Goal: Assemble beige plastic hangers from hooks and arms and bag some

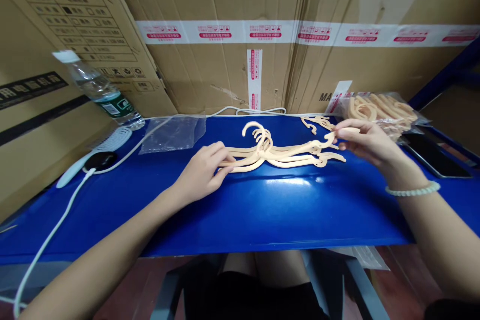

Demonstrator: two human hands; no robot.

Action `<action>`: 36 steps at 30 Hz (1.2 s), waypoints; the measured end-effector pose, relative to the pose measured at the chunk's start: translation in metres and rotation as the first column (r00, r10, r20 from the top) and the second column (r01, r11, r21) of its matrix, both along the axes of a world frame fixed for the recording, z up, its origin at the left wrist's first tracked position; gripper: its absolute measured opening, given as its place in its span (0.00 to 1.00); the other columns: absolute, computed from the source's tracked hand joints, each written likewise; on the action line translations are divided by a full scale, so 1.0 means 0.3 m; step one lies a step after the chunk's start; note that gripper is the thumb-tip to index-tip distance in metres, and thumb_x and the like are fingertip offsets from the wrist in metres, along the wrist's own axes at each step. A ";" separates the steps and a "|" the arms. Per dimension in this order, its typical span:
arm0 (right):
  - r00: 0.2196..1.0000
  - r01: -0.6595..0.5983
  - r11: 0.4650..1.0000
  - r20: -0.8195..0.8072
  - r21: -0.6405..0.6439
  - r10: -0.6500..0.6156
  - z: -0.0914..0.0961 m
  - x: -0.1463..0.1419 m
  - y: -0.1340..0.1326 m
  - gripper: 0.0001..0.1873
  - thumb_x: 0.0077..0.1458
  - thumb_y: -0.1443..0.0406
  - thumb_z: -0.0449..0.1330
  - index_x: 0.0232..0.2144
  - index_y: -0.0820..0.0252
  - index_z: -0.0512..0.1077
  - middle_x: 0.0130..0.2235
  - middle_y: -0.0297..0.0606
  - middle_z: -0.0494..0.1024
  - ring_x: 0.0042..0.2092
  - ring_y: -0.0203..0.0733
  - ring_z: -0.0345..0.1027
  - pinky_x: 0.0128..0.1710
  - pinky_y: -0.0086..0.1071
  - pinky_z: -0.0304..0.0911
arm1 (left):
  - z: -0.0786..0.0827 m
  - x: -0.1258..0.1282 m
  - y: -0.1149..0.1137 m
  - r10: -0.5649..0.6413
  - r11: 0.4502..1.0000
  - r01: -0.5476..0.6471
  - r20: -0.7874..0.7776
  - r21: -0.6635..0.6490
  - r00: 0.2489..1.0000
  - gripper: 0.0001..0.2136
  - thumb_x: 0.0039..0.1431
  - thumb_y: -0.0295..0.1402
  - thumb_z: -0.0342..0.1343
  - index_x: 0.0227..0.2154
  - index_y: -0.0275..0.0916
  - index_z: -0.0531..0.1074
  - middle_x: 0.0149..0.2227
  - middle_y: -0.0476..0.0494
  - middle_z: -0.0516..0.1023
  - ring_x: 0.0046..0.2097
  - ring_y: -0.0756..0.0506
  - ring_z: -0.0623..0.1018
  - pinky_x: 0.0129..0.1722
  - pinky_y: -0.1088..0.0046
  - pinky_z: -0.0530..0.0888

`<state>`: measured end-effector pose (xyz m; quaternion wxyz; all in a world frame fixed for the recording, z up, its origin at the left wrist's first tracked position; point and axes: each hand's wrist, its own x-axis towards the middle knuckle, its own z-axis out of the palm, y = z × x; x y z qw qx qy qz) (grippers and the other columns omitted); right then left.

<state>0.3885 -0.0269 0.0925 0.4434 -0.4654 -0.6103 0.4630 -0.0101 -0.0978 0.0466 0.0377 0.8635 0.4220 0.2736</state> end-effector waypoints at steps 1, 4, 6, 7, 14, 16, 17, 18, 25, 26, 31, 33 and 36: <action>0.992 -0.054 0.999 0.117 -0.007 0.054 0.001 0.022 0.009 0.18 0.37 0.53 0.76 0.28 0.56 0.80 0.28 0.36 0.79 0.28 0.37 0.70 0.26 0.29 0.66 | 0.003 -0.005 -0.001 -0.016 1.000 0.018 -0.072 0.018 0.997 0.05 0.67 0.31 0.51 0.36 0.39 0.71 0.38 0.42 0.75 0.42 0.41 0.74 0.43 0.62 0.68; 0.880 -0.213 0.977 0.433 -0.010 0.196 -0.006 0.057 0.027 0.20 0.39 0.49 0.74 0.28 0.57 0.81 0.29 0.37 0.81 0.30 0.41 0.73 0.31 0.32 0.68 | 0.001 -0.005 -0.009 -0.074 0.997 0.080 -0.223 0.018 0.972 0.04 0.66 0.28 0.51 0.36 0.40 0.70 0.38 0.44 0.77 0.43 0.41 0.74 0.43 0.62 0.65; 0.798 -0.285 0.959 0.556 0.004 0.234 -0.012 0.059 0.032 0.21 0.40 0.47 0.73 0.28 0.57 0.82 0.31 0.38 0.82 0.33 0.44 0.74 0.33 0.34 0.69 | -0.006 0.002 -0.014 -0.088 0.995 0.097 -0.268 0.021 0.959 0.03 0.65 0.28 0.51 0.37 0.40 0.70 0.39 0.43 0.78 0.44 0.41 0.75 0.42 0.63 0.65; 0.768 -0.298 0.954 0.600 0.028 0.222 -0.014 0.056 0.032 0.21 0.41 0.46 0.73 0.28 0.56 0.82 0.32 0.39 0.82 0.34 0.46 0.75 0.34 0.35 0.68 | -0.008 0.005 -0.016 -0.083 0.995 0.096 -0.284 0.033 0.955 0.03 0.65 0.29 0.52 0.38 0.40 0.70 0.40 0.43 0.78 0.45 0.41 0.75 0.41 0.63 0.65; 0.687 -0.391 0.911 0.701 0.132 0.193 -0.020 -0.019 -0.016 0.21 0.48 0.46 0.69 0.34 0.56 0.80 0.36 0.40 0.81 0.36 0.46 0.73 0.34 0.36 0.64 | -0.023 0.016 -0.018 -0.090 0.992 0.112 -0.306 0.056 0.948 0.06 0.67 0.29 0.49 0.34 0.39 0.69 0.36 0.44 0.75 0.39 0.44 0.74 0.37 0.67 0.65; 0.630 -0.467 0.878 0.735 0.104 0.248 -0.038 -0.055 -0.032 0.21 0.48 0.46 0.69 0.35 0.56 0.80 0.36 0.40 0.79 0.35 0.45 0.72 0.34 0.35 0.64 | -0.035 0.020 -0.016 -0.077 0.991 0.105 -0.292 0.083 0.953 0.08 0.68 0.29 0.48 0.33 0.39 0.70 0.36 0.44 0.75 0.38 0.44 0.74 0.37 0.67 0.65; 0.605 -0.494 0.863 0.755 0.107 0.253 -0.049 -0.070 -0.037 0.22 0.48 0.46 0.69 0.35 0.56 0.79 0.37 0.40 0.78 0.36 0.45 0.71 0.35 0.35 0.64 | -0.042 0.022 -0.014 -0.057 0.990 0.090 -0.285 0.107 0.957 0.09 0.69 0.29 0.48 0.33 0.39 0.70 0.36 0.44 0.76 0.37 0.44 0.74 0.36 0.67 0.65; 0.585 -0.513 0.850 0.774 0.120 0.244 -0.060 -0.082 -0.040 0.22 0.48 0.46 0.69 0.35 0.57 0.78 0.38 0.41 0.77 0.37 0.46 0.71 0.36 0.36 0.65 | -0.050 0.025 -0.012 -0.029 0.988 0.069 -0.279 0.135 0.960 0.09 0.69 0.29 0.48 0.33 0.39 0.71 0.36 0.43 0.76 0.38 0.44 0.74 0.36 0.67 0.65; 0.558 -0.495 0.825 0.828 0.271 0.063 -0.091 -0.073 -0.027 0.28 0.51 0.50 0.67 0.50 0.58 0.73 0.48 0.48 0.72 0.50 0.57 0.67 0.51 0.46 0.64 | -0.082 0.055 -0.014 0.126 0.979 -0.082 -0.242 0.184 0.962 0.06 0.68 0.28 0.50 0.38 0.38 0.71 0.40 0.40 0.77 0.42 0.40 0.74 0.38 0.65 0.68; 0.552 -0.495 0.821 0.833 0.286 0.043 -0.090 -0.068 -0.025 0.29 0.52 0.50 0.67 0.52 0.58 0.73 0.49 0.49 0.72 0.51 0.58 0.67 0.53 0.48 0.63 | -0.083 0.059 -0.015 0.131 0.981 -0.092 -0.238 0.169 0.962 0.05 0.67 0.28 0.50 0.39 0.38 0.71 0.41 0.39 0.77 0.43 0.39 0.74 0.39 0.64 0.69; 0.501 -0.506 0.825 0.864 0.251 0.045 -0.096 -0.045 0.001 0.27 0.56 0.50 0.63 0.53 0.60 0.75 0.49 0.52 0.76 0.50 0.59 0.68 0.51 0.51 0.64 | -0.094 0.068 -0.013 0.106 0.989 -0.081 -0.213 0.123 0.971 0.07 0.67 0.28 0.49 0.44 0.36 0.71 0.45 0.36 0.77 0.49 0.36 0.74 0.46 0.59 0.73; 0.495 -0.503 0.827 0.868 0.250 0.039 -0.104 -0.032 0.017 0.28 0.57 0.50 0.62 0.53 0.61 0.75 0.49 0.53 0.76 0.50 0.59 0.69 0.51 0.52 0.65 | -0.102 0.070 -0.006 0.081 0.992 -0.060 -0.188 0.114 0.979 0.09 0.68 0.28 0.48 0.46 0.36 0.71 0.47 0.36 0.76 0.51 0.36 0.74 0.49 0.57 0.74; 0.505 -0.486 0.831 0.863 0.270 0.015 -0.117 -0.016 0.038 0.28 0.58 0.50 0.60 0.53 0.63 0.75 0.48 0.53 0.76 0.50 0.59 0.70 0.52 0.52 0.65 | -0.116 0.072 0.006 0.056 0.994 -0.039 -0.155 0.106 0.986 0.12 0.68 0.30 0.48 0.51 0.36 0.70 0.52 0.35 0.75 0.54 0.36 0.73 0.53 0.55 0.73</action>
